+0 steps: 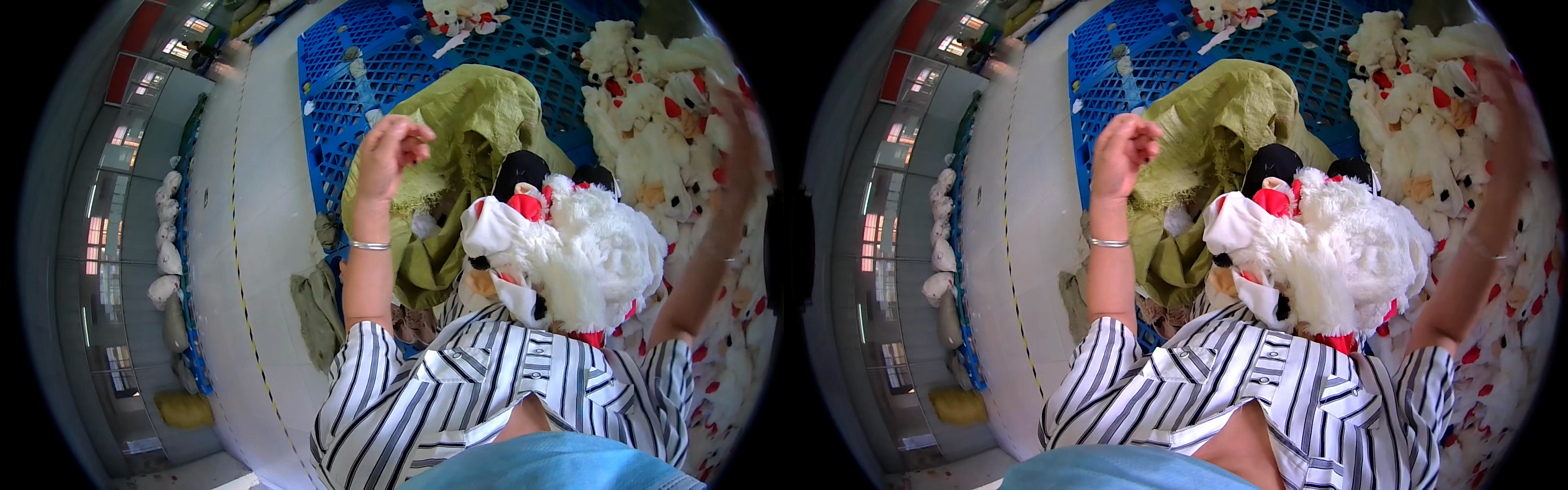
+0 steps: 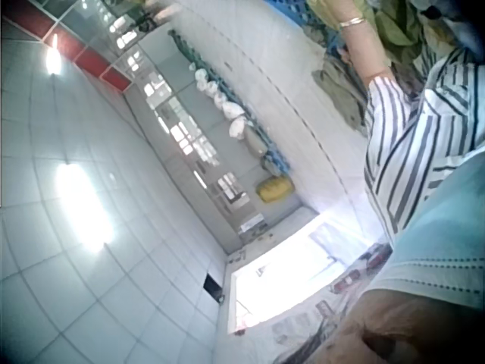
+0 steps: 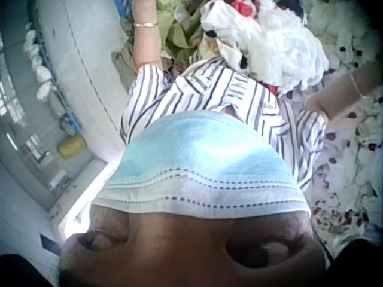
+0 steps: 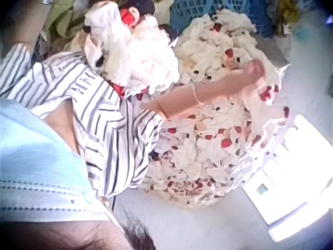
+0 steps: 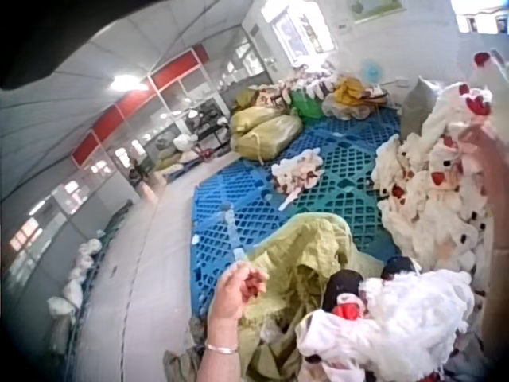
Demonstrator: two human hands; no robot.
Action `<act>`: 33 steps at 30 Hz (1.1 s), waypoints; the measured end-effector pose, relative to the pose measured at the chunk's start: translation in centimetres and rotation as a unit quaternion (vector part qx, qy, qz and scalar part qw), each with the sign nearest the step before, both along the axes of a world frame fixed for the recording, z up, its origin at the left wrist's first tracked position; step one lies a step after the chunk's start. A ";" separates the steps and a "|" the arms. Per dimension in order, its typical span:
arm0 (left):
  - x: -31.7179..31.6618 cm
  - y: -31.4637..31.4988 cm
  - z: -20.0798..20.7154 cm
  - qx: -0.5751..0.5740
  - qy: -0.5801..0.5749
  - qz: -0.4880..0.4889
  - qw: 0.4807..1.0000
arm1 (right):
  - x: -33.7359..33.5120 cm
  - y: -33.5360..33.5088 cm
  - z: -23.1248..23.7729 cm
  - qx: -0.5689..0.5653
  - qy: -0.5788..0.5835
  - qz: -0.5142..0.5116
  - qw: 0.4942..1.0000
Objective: The person retrieves white stuffed animal bodies from a green sack and attaches red fabric pieces to their heads. They manipulate the fabric and the plush bodies by hand, repeatedly turning the items over to secure the attachments. The person handles the items one at a time, placing the finished units into a blue crate.
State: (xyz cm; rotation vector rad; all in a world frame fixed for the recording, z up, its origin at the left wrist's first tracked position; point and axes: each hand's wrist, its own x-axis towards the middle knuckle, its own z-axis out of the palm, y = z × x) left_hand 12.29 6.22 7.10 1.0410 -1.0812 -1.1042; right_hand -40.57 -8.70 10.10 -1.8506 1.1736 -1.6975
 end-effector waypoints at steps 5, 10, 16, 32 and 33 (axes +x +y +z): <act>-4.2 -0.8 -1.2 0.047 -0.041 -0.113 0.992 | 19.3 11.7 -7.1 0.323 0.299 0.400 0.804; -4.2 -0.1 -2.7 0.084 -0.054 -0.168 0.981 | 22.2 14.3 -9.9 0.233 0.373 0.468 0.767; -5.5 0.6 -5.4 0.089 -0.061 -0.201 0.974 | 17.6 9.8 -5.9 0.271 -0.221 0.332 0.876; -14.0 -2.6 -6.1 0.000 0.116 -0.042 0.992 | 22.3 9.1 -6.2 0.266 -0.317 0.297 0.860; -13.5 -2.9 -6.0 0.009 0.140 -0.022 0.990 | 22.3 8.6 -6.6 0.269 -0.352 0.296 0.846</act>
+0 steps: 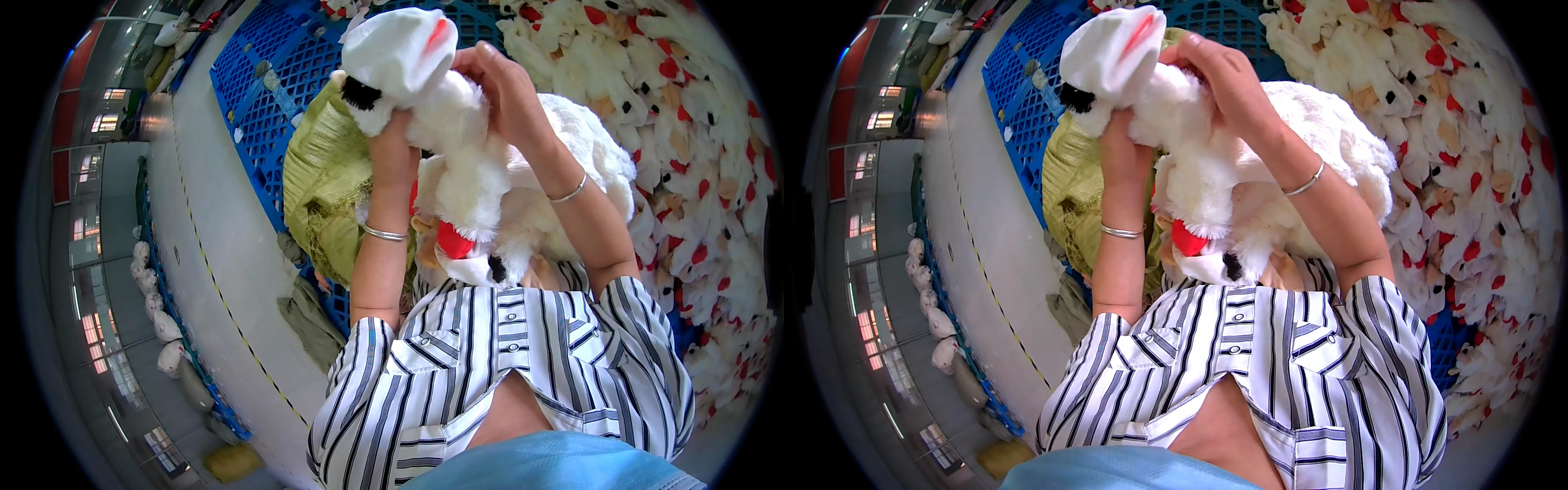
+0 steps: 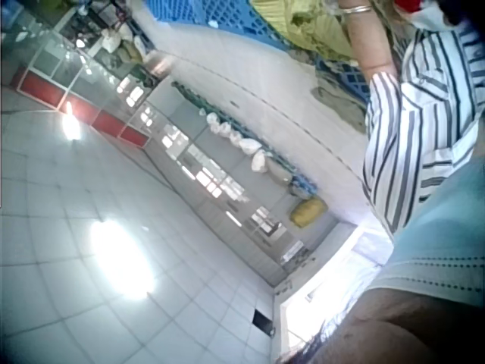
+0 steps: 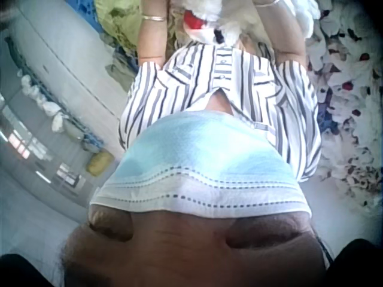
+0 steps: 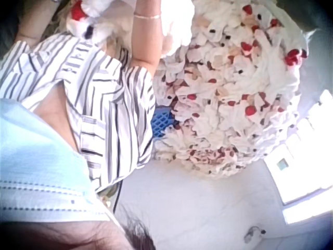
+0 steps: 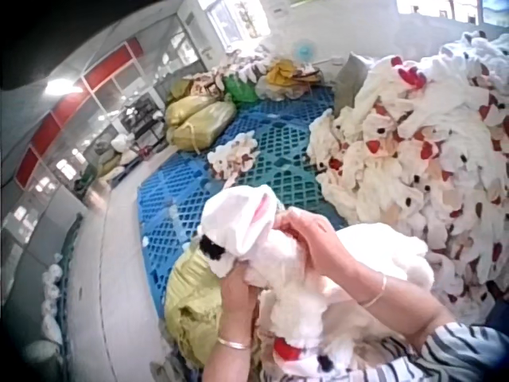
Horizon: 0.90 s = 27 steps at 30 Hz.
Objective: The person retrieves white stuffed animal bodies from a green sack and attaches red fabric pieces to their heads. They manipulate the fabric and the plush bodies by hand, repeatedly turning the items over to secure the attachments. The person handles the items one at a time, placing the finished units into a blue crate.
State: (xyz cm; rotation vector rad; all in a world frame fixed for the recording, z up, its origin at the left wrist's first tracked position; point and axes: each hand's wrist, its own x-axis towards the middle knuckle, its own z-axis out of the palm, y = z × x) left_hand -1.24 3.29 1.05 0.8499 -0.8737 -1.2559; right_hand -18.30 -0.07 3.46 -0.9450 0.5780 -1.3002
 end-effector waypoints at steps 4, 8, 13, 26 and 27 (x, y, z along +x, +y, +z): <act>2.2 0.7 0.3 -0.107 0.036 0.050 0.992 | -4.5 -1.2 -0.5 0.042 -0.180 0.095 0.978; 2.0 2.2 3.1 -0.083 0.274 -0.168 0.943 | -5.1 -0.6 -0.7 0.050 0.018 0.047 0.998; 3.0 -0.3 0.6 0.029 0.104 -0.117 0.987 | -2.6 0.3 -0.9 -0.146 0.122 0.125 0.974; 1.0 3.9 7.2 -0.172 -0.137 -0.164 0.962 | -2.3 0.8 -2.3 -0.155 0.065 0.122 0.978; 0.7 3.5 6.6 -0.192 -0.275 -0.071 0.940 | -2.3 0.7 -2.3 -0.168 0.076 0.139 0.973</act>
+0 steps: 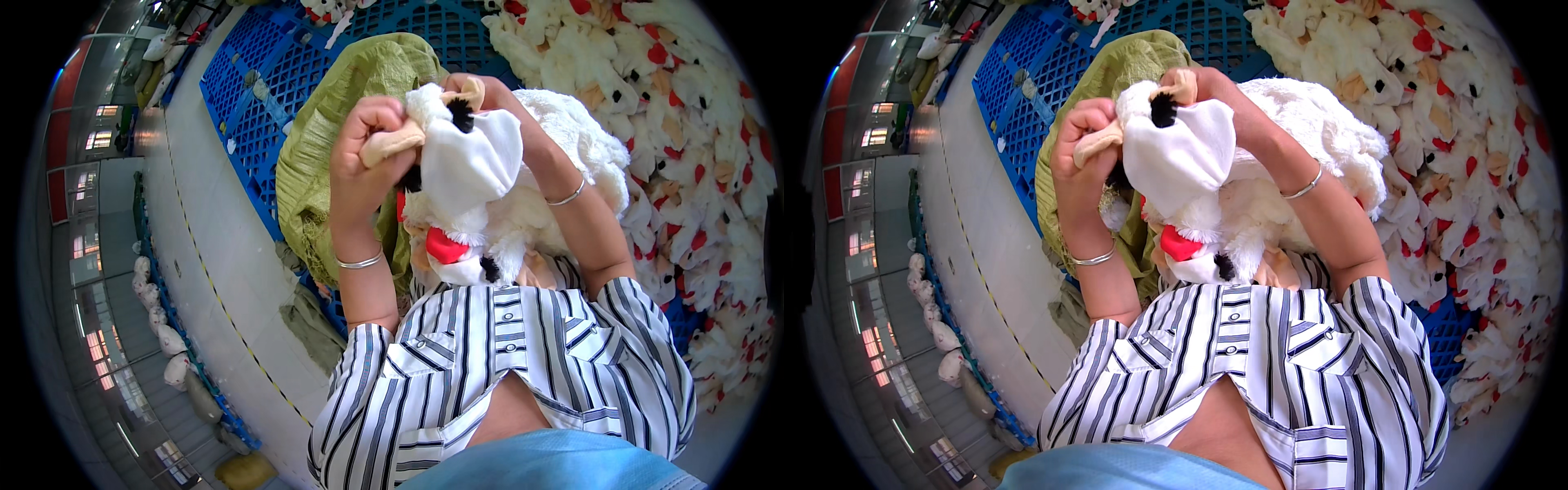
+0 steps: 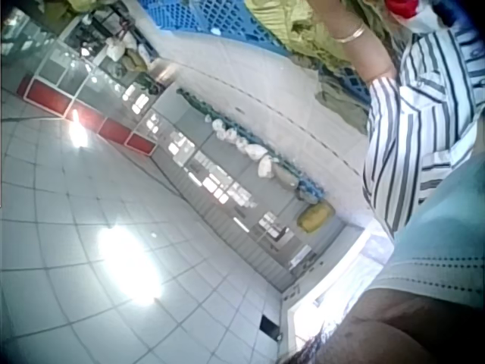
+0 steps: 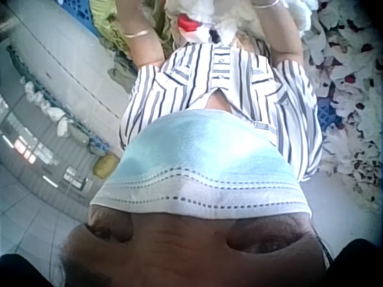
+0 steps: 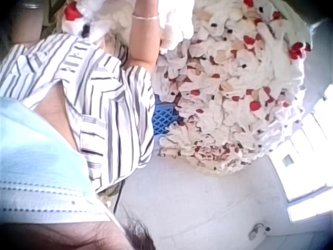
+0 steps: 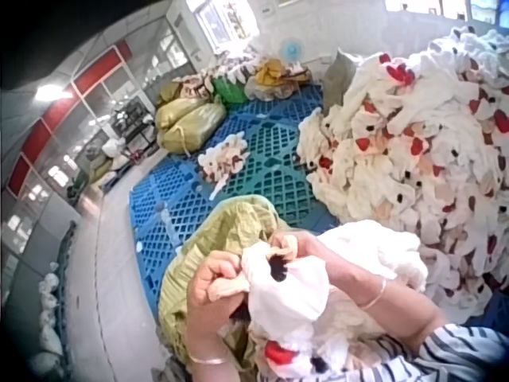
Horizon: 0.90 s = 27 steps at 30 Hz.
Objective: The person retrieves white stuffed animal bodies from a green sack and attaches red fabric pieces to their heads. They manipulate the fabric and the plush bodies by hand, repeatedly turning the items over to secure the attachments. The person handles the items one at a time, placing the finished units into a blue crate.
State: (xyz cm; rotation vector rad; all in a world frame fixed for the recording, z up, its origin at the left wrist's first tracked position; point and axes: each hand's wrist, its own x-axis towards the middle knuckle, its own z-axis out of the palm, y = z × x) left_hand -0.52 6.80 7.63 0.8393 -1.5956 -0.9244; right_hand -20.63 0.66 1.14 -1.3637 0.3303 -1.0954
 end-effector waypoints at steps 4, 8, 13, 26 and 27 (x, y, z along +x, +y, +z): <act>4.6 0.1 0.8 -0.056 0.117 0.128 0.983 | -3.2 -1.3 1.3 0.020 0.067 -0.074 0.995; 7.1 0.9 0.9 -0.028 0.330 0.018 0.943 | -5.5 -1.3 1.9 0.031 0.119 -0.225 0.967; 7.0 0.6 0.2 -0.011 0.277 0.319 0.906 | -6.8 -2.0 2.1 0.059 -0.063 -0.236 0.968; 3.6 0.7 1.3 -0.004 -0.135 0.134 0.982 | -2.4 1.6 6.9 -0.057 0.045 -0.184 0.980; 1.7 1.3 2.4 -0.028 -0.166 0.103 0.980 | -1.7 1.8 7.2 -0.067 0.058 -0.192 0.977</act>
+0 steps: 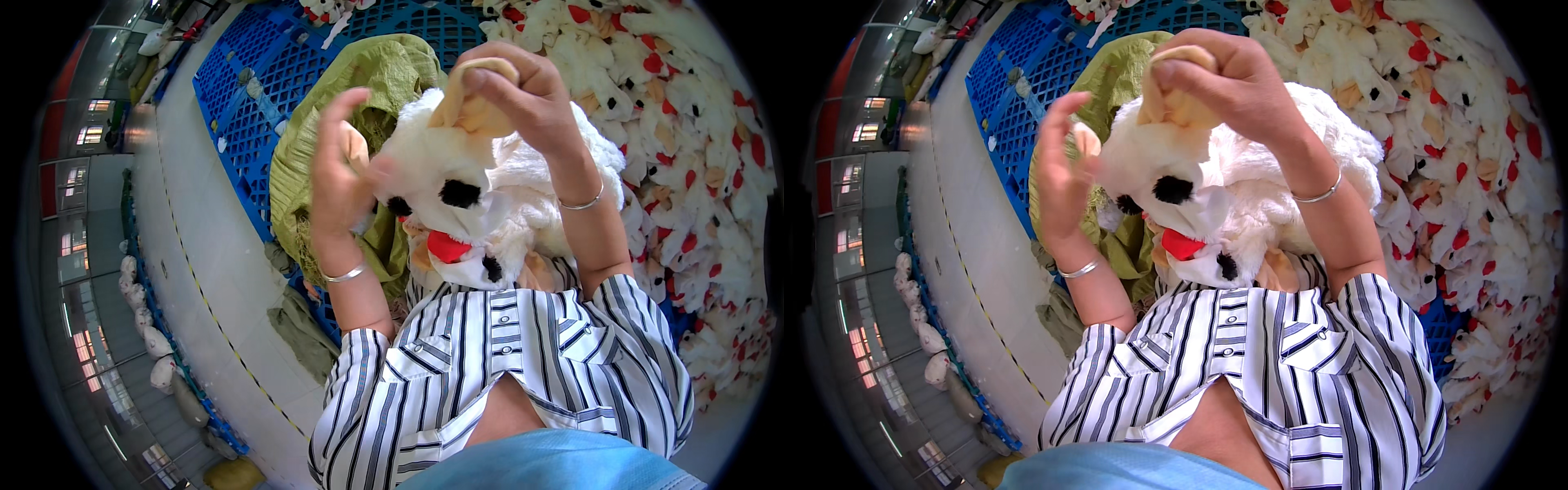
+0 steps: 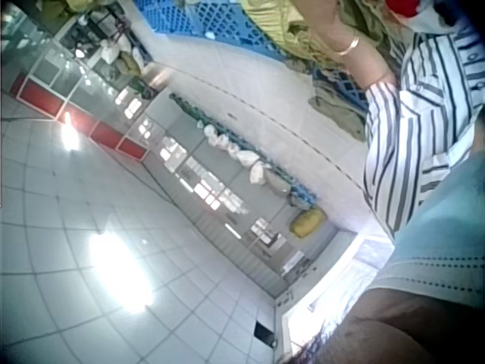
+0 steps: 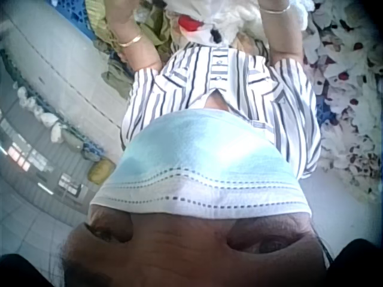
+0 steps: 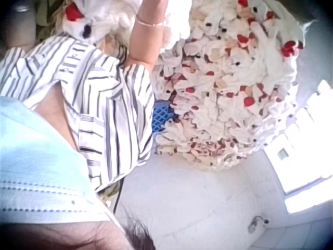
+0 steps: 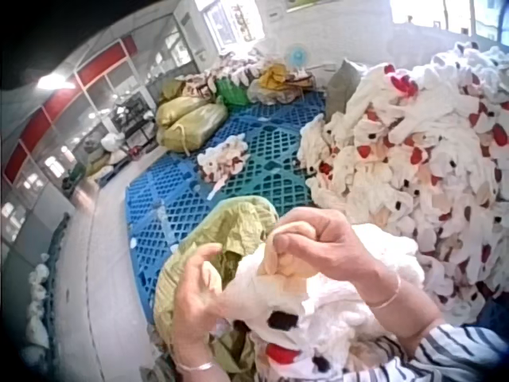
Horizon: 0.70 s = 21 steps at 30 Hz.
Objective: The person retrieves white stuffed animal bodies from a green sack and attaches red fabric pieces to their heads. They manipulate the fabric and the plush bodies by hand, repeatedly turning the items over to secure the attachments. The person handles the items one at a time, placing the finished units into a blue crate.
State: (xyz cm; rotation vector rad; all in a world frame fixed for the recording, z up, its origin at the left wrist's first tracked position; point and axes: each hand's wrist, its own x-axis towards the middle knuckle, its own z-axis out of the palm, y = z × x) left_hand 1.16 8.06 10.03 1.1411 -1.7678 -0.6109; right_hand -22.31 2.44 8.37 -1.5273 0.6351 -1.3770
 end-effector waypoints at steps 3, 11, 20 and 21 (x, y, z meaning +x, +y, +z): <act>-4.4 0.2 -1.2 0.053 -0.182 -0.048 0.981 | 0.7 -0.5 0.3 -0.029 -0.011 -0.024 0.999; -4.6 -1.8 -5.4 0.120 0.126 0.044 0.984 | -3.4 -0.5 -1.1 0.021 -0.125 -0.091 0.988; -3.4 -2.2 -7.1 0.128 0.249 0.052 0.959 | -0.9 6.9 -3.7 0.073 0.143 -0.055 0.986; -3.4 -2.3 -7.0 0.129 0.262 0.057 0.955 | -0.9 7.0 -3.7 0.077 0.142 -0.069 0.984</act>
